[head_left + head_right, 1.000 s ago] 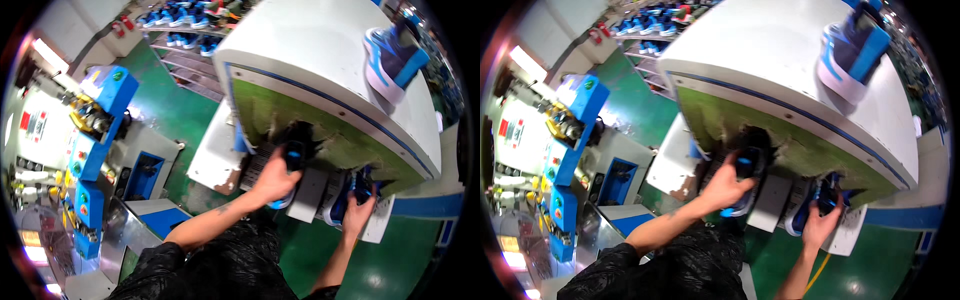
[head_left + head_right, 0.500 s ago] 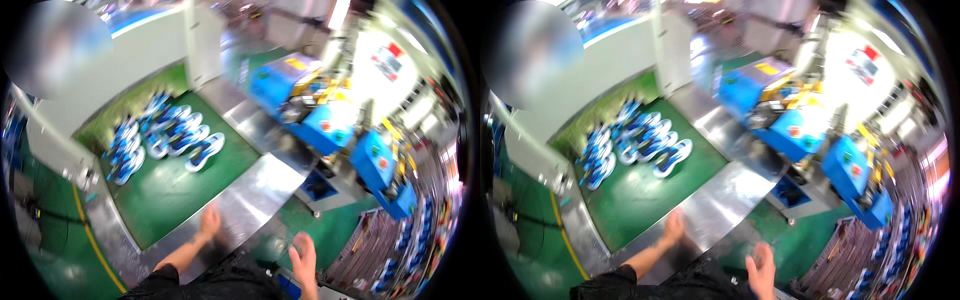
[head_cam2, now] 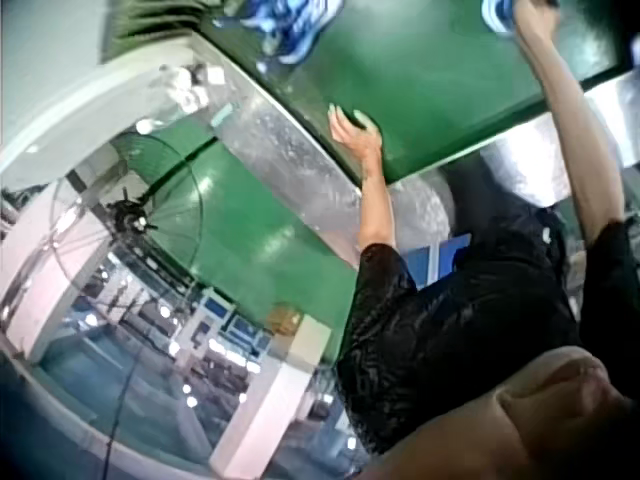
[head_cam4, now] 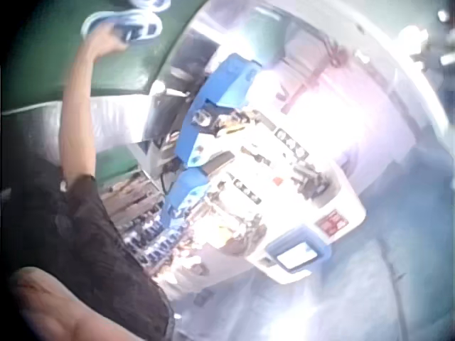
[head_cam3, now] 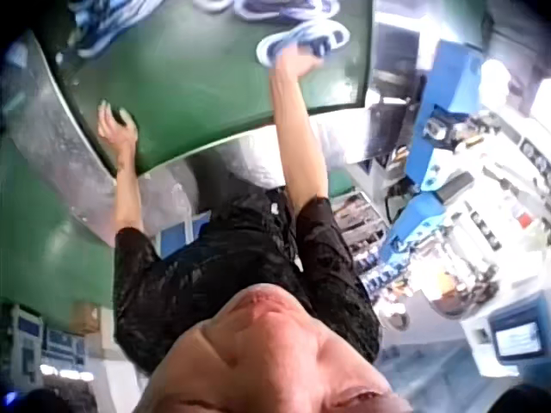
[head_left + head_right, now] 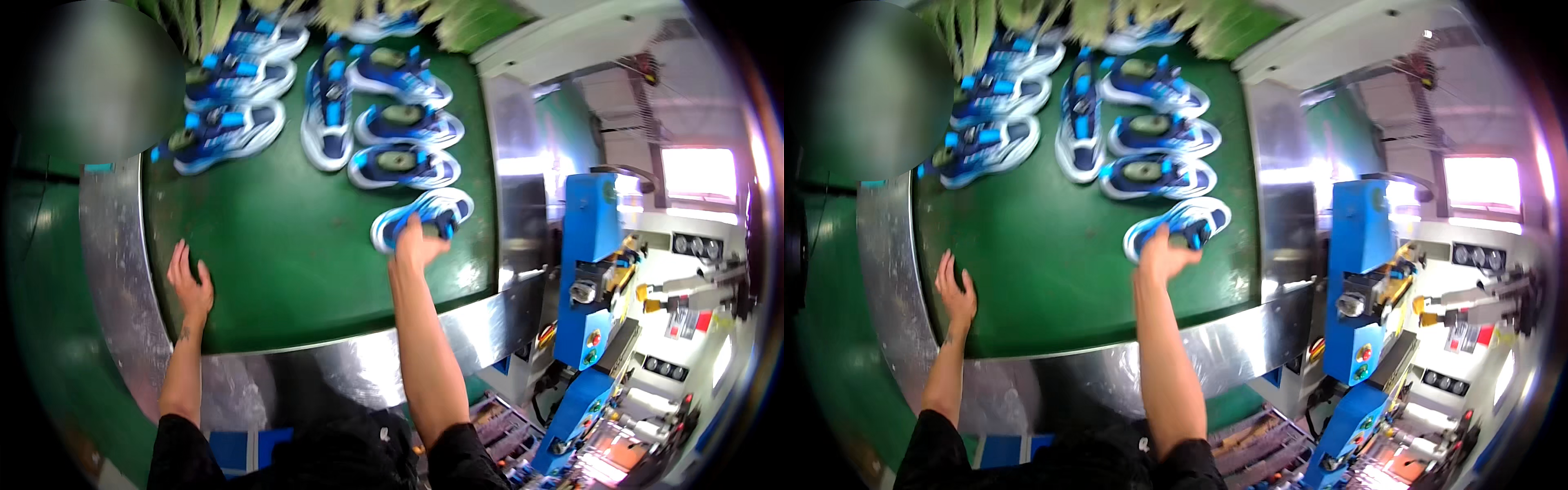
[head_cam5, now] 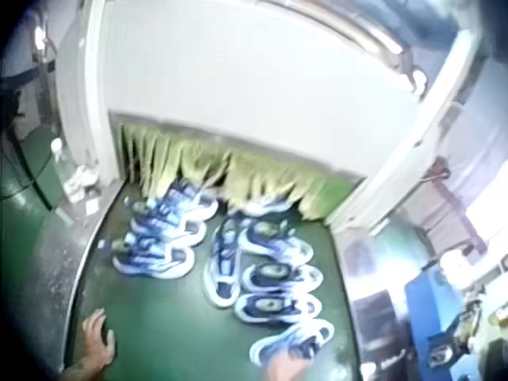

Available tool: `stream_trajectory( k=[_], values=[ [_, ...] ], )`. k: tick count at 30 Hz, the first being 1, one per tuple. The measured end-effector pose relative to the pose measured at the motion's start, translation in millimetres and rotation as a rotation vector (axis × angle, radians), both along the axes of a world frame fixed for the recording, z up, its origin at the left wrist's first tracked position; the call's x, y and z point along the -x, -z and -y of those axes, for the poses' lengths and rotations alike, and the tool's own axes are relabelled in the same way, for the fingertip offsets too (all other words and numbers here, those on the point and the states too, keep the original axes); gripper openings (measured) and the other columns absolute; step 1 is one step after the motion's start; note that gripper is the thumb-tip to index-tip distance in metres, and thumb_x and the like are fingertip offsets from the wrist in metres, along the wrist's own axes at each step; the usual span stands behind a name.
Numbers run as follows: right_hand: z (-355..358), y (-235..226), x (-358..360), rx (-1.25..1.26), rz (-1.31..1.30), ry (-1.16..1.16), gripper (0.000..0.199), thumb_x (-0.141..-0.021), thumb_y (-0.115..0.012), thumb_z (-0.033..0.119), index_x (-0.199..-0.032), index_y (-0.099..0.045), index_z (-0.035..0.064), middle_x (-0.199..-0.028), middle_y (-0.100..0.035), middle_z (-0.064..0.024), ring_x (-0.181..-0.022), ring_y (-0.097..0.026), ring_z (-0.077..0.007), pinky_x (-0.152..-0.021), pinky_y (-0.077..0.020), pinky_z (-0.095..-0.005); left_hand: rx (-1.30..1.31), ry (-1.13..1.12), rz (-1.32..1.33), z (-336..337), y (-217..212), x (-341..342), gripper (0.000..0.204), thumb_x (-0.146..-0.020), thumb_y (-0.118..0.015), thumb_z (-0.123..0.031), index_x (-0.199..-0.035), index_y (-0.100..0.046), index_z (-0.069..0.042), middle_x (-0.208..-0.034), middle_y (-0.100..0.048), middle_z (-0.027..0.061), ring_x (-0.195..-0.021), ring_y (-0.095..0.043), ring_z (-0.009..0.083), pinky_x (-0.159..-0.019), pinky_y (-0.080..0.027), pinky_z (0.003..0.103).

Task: The person repeatedly picks up blue and white sneakers from a metal table, places them into a yellow and blue processing machine, and then removes them to place them back on the table. The person handles the shoes one at a time in a continuous loop.

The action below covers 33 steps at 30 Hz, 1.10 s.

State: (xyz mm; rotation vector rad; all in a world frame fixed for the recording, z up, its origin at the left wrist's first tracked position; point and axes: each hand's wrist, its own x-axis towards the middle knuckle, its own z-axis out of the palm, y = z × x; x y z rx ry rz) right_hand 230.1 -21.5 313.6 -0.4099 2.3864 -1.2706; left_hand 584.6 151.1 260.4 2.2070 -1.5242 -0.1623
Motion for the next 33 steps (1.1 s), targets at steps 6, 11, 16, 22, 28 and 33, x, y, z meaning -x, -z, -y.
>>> stream_trajectory(
  k=[6, 11, 16, 22, 28, 33],
  values=[
    [-147, -161, 140, 0.214, 1.087, -0.34, 0.046, -0.088, -0.065, 0.012, -0.13, -0.049, 0.0033, -0.123, -0.058, -0.0116, -0.113, -0.057, -0.023, -0.093, -0.0504, -0.0416, 0.018, -0.091, -0.222, 23, -12, 12, 0.048, -0.092, -0.056, -0.018, -0.136, -0.044, -0.002, -0.143, -0.043, 0.0137, -0.132, -0.041, 0.0298, -0.109, -0.03, 0.042],
    [-234, -285, 182, 0.122, 0.859, -0.79, 0.073, -0.082, -0.075, 0.017, -0.142, -0.036, 0.0021, -0.128, -0.053, -0.0103, -0.116, -0.053, -0.0221, -0.1, -0.0443, -0.0381, 0.106, 0.482, -1.649, 9, -183, 234, 0.084, -0.088, -0.066, -0.039, -0.149, -0.022, -0.001, -0.15, -0.033, 0.0116, -0.117, -0.051, 0.019, -0.093, -0.049, 0.034],
    [-280, -324, 203, 0.686, -0.073, -1.207, 0.086, -0.079, -0.08, 0.019, -0.144, -0.026, 0.0027, -0.137, -0.041, -0.0159, -0.128, -0.04, -0.0224, -0.107, -0.0351, -0.0374, -0.251, 0.852, -2.095, -35, -328, 381, 0.089, -0.074, -0.081, -0.032, -0.141, -0.034, 0.002, -0.121, -0.057, 0.0105, -0.111, -0.059, 0.0233, -0.096, -0.05, 0.036],
    [-379, -267, 344, 0.643, 0.557, -0.509, 0.06, -0.086, -0.071, 0.016, -0.137, -0.044, 0.003, -0.122, -0.055, -0.0068, -0.112, -0.05, -0.016, -0.101, -0.0387, -0.0316, -0.605, 0.708, -1.476, -104, -320, 557, 0.066, -0.086, -0.07, -0.014, -0.14, -0.036, 0.001, -0.138, -0.047, 0.0142, -0.125, -0.049, 0.025, -0.106, -0.039, 0.04],
    [-406, -289, 439, 0.622, 0.456, -0.129, 0.062, -0.084, -0.068, 0.019, -0.137, -0.043, -0.0023, -0.125, -0.057, -0.0107, -0.112, -0.054, -0.0174, -0.097, -0.0426, -0.034, -0.154, 1.013, -1.451, 16, -313, 700, 0.067, -0.091, -0.061, -0.006, -0.146, -0.022, 0.001, -0.148, -0.035, 0.0183, -0.14, -0.033, 0.0263, -0.112, -0.032, 0.038],
    [-345, -335, 463, 0.446, 0.513, -0.306, 0.06, -0.081, -0.068, 0.011, -0.136, -0.047, -0.0018, -0.108, -0.066, -0.0108, -0.099, -0.062, -0.0219, -0.085, -0.0493, -0.0326, 0.042, 1.219, -0.646, 242, -283, 875, 0.094, -0.086, -0.069, -0.041, -0.146, -0.015, 0.008, -0.145, -0.036, 0.031, -0.136, -0.038, 0.0353, -0.11, -0.033, 0.04]
  ],
)
